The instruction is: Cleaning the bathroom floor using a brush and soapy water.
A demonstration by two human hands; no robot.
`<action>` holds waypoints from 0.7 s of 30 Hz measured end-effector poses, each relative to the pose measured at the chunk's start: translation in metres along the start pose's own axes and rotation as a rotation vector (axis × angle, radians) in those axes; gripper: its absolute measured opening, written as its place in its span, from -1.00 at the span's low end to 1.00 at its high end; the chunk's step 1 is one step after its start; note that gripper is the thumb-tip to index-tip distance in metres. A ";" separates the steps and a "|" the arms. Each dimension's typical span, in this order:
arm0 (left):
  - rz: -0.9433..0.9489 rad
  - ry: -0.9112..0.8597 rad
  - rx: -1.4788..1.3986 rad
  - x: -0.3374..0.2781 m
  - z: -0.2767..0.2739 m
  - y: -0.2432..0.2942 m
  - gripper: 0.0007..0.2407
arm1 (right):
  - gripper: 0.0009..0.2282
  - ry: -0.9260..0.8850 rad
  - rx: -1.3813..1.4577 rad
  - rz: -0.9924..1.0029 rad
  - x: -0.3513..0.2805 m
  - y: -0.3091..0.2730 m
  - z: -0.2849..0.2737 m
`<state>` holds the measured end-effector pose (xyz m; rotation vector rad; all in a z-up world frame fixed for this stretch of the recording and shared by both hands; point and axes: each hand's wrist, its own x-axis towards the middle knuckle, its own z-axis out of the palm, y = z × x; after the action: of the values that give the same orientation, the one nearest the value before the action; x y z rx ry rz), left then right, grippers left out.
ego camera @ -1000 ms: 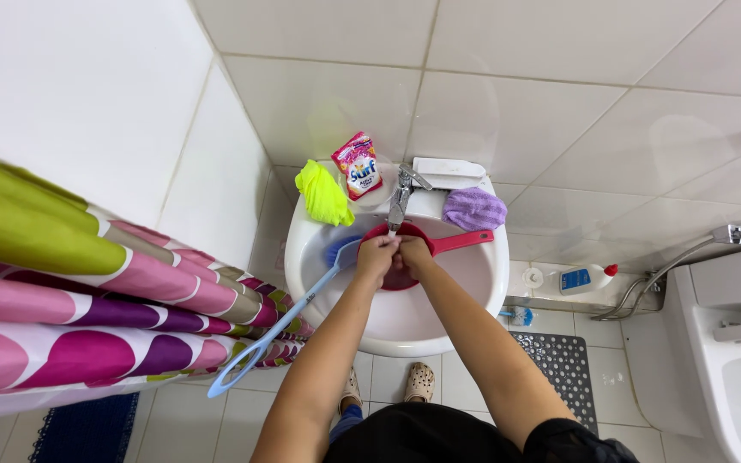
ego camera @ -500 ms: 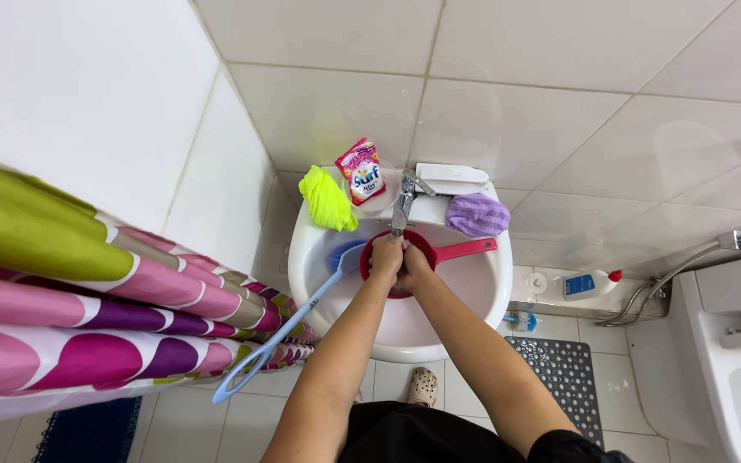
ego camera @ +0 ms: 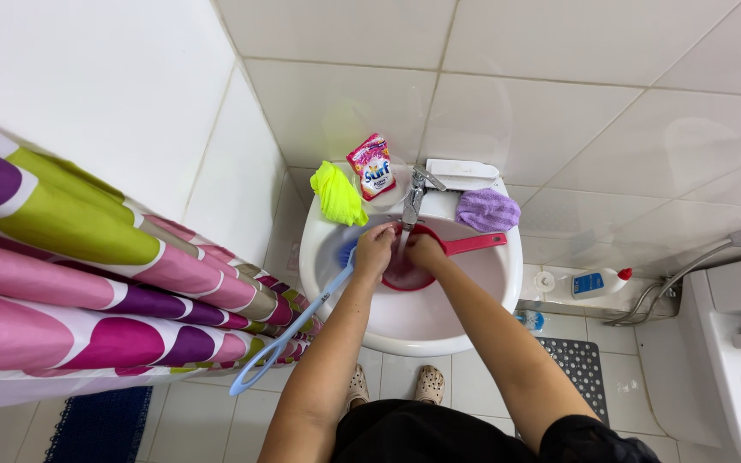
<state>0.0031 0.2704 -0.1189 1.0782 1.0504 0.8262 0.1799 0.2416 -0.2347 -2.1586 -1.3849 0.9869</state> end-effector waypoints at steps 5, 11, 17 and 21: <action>-0.158 -0.076 -0.130 -0.003 -0.009 0.017 -0.78 | -0.78 -0.304 -0.630 -0.171 0.004 0.014 0.058; 0.113 -0.022 -0.156 0.036 -0.026 0.020 -0.82 | -0.75 -0.325 -0.199 -0.142 -0.019 -0.024 0.033; 0.129 0.165 -0.107 0.076 -0.007 0.098 -0.73 | -0.77 0.012 0.269 -0.087 -0.061 -0.076 -0.033; -0.050 0.193 -0.291 0.130 -0.001 0.084 -0.56 | -0.85 0.153 0.449 0.023 -0.071 -0.072 -0.049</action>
<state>0.0395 0.4138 -0.0724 0.7350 1.0738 1.0224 0.1525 0.2115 -0.1295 -1.8704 -0.9592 1.0040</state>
